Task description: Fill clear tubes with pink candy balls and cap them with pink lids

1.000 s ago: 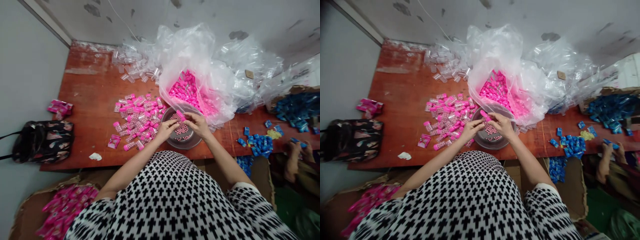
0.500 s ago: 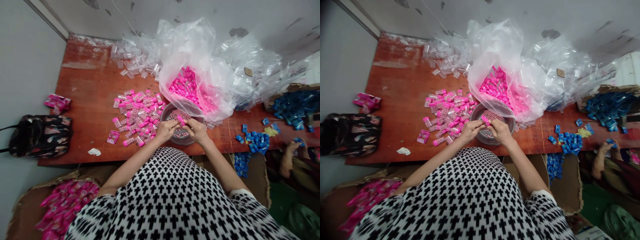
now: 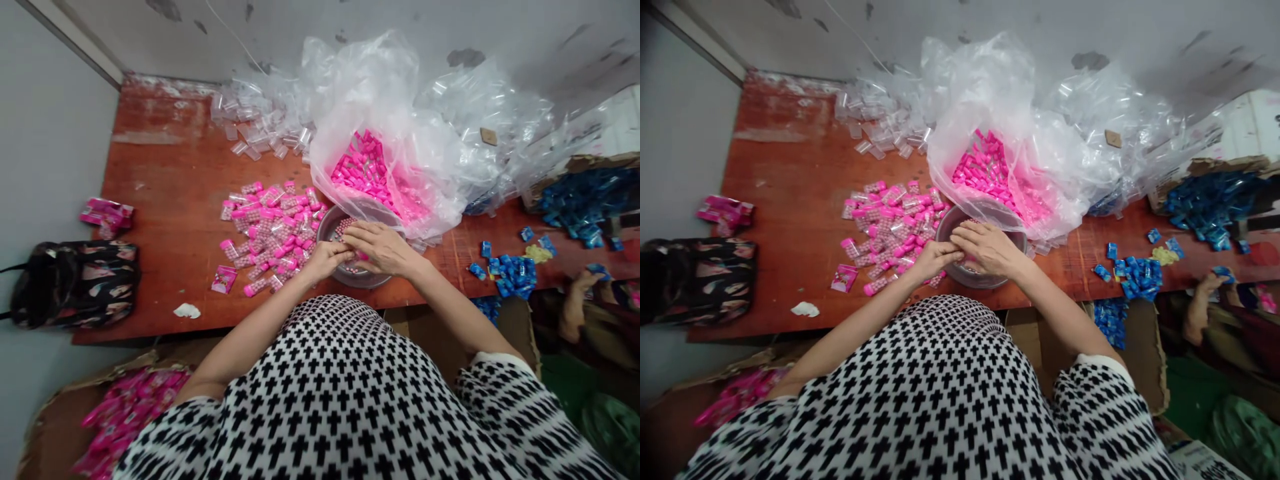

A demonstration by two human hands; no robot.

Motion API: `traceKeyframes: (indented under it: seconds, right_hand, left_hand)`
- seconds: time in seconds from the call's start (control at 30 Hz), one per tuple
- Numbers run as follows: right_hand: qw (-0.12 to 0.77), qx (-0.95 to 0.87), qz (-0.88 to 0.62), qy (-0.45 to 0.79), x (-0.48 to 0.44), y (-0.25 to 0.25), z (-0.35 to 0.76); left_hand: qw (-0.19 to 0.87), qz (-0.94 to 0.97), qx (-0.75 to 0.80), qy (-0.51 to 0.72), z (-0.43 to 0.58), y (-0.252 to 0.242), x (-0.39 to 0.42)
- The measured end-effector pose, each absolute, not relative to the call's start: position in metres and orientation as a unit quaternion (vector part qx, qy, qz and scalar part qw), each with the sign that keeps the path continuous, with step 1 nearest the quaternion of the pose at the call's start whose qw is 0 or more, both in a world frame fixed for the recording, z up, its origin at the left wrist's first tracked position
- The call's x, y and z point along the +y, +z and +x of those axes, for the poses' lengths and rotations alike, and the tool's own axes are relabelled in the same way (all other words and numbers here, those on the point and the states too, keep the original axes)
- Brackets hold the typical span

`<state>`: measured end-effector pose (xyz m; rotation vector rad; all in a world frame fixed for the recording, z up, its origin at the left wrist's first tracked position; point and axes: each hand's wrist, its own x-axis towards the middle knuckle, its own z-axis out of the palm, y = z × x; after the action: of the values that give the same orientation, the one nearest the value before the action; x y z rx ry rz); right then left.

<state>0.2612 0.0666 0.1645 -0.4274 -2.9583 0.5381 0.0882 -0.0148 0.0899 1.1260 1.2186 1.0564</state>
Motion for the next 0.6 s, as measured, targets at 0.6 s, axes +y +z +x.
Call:
traceKeyframes:
  seconds: [0.6]
  right_hand:
    - [0.173, -0.895, -0.396, 0.112, 0.025, 0.099, 0.244]
  left_hand:
    - [0.59, 0.171, 0.531, 0.584, 0.119, 0.079, -0.022]
